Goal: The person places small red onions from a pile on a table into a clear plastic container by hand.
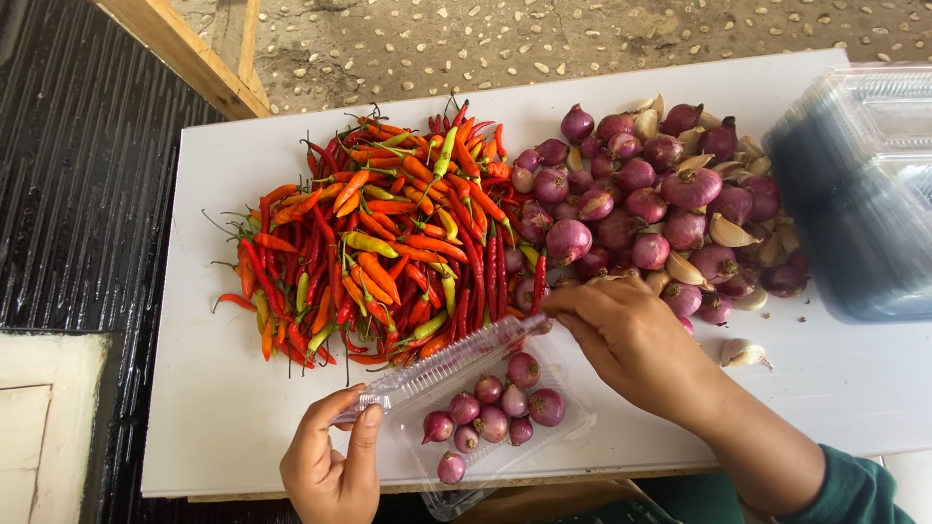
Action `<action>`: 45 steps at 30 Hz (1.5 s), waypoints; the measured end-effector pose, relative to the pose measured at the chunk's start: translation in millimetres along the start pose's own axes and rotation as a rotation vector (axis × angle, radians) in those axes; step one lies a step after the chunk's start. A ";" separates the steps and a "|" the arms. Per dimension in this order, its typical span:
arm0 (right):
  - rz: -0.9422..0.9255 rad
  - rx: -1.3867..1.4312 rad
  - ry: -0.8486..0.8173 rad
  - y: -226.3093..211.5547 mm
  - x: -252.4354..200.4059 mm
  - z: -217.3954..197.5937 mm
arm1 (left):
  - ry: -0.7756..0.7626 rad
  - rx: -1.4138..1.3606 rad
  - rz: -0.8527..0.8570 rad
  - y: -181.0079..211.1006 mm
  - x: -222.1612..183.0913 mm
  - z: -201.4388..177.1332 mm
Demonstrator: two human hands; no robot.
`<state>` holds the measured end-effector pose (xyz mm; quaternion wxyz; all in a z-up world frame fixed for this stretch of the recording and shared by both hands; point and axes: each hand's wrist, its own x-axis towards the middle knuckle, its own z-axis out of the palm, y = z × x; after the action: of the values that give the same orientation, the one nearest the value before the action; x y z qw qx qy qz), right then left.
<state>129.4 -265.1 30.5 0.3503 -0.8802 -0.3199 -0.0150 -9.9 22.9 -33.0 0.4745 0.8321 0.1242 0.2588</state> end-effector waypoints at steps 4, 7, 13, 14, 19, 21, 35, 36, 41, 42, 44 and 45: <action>-0.092 -0.269 -0.021 7.6 -8.8 14.6 | 0.037 -0.074 -0.019 0.0 -2.8 -0.6; -0.168 -0.455 0.035 9.0 -10.7 25.3 | 0.052 -0.101 -0.042 0.2 -5.0 0.9; -0.208 -0.578 0.044 10.5 -10.0 32.3 | 0.047 -0.100 -0.070 12.8 -3.8 2.5; -0.220 -0.592 0.027 11.1 -9.9 31.9 | 0.019 -0.102 -0.035 12.1 -3.2 2.1; -0.239 -0.604 -0.032 3.7 -12.5 22.9 | 0.056 -0.041 0.048 11.2 -3.9 2.0; -0.234 -0.610 -0.041 -1.4 -14.0 15.9 | 0.117 0.040 0.157 4.3 -3.8 -0.1; -0.475 0.050 -0.288 -62.8 -27.2 39.8 | -0.517 0.327 0.588 28.0 11.1 -4.8; -0.522 -0.026 -0.309 -60.4 -29.1 45.6 | -0.504 0.343 0.613 28.6 12.5 -4.4; -0.536 -0.060 -0.316 -61.4 -28.7 46.4 | -0.502 0.341 0.570 32.1 11.8 -6.6; -0.535 -0.093 -0.311 -60.8 -29.7 47.3 | -0.505 0.324 0.560 32.3 11.4 -7.0; -0.535 -0.115 -0.291 -59.5 -31.7 52.1 | -0.521 0.332 0.587 30.2 10.2 -5.6; -0.535 -0.136 -0.272 -59.0 -33.2 54.3 | -0.539 0.340 0.612 29.3 9.4 -4.8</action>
<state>58.5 -217.0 17.1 0.2281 -0.7802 -0.5823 -0.0100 -5.9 15.5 -3.1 0.2478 0.9346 -0.2153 0.1369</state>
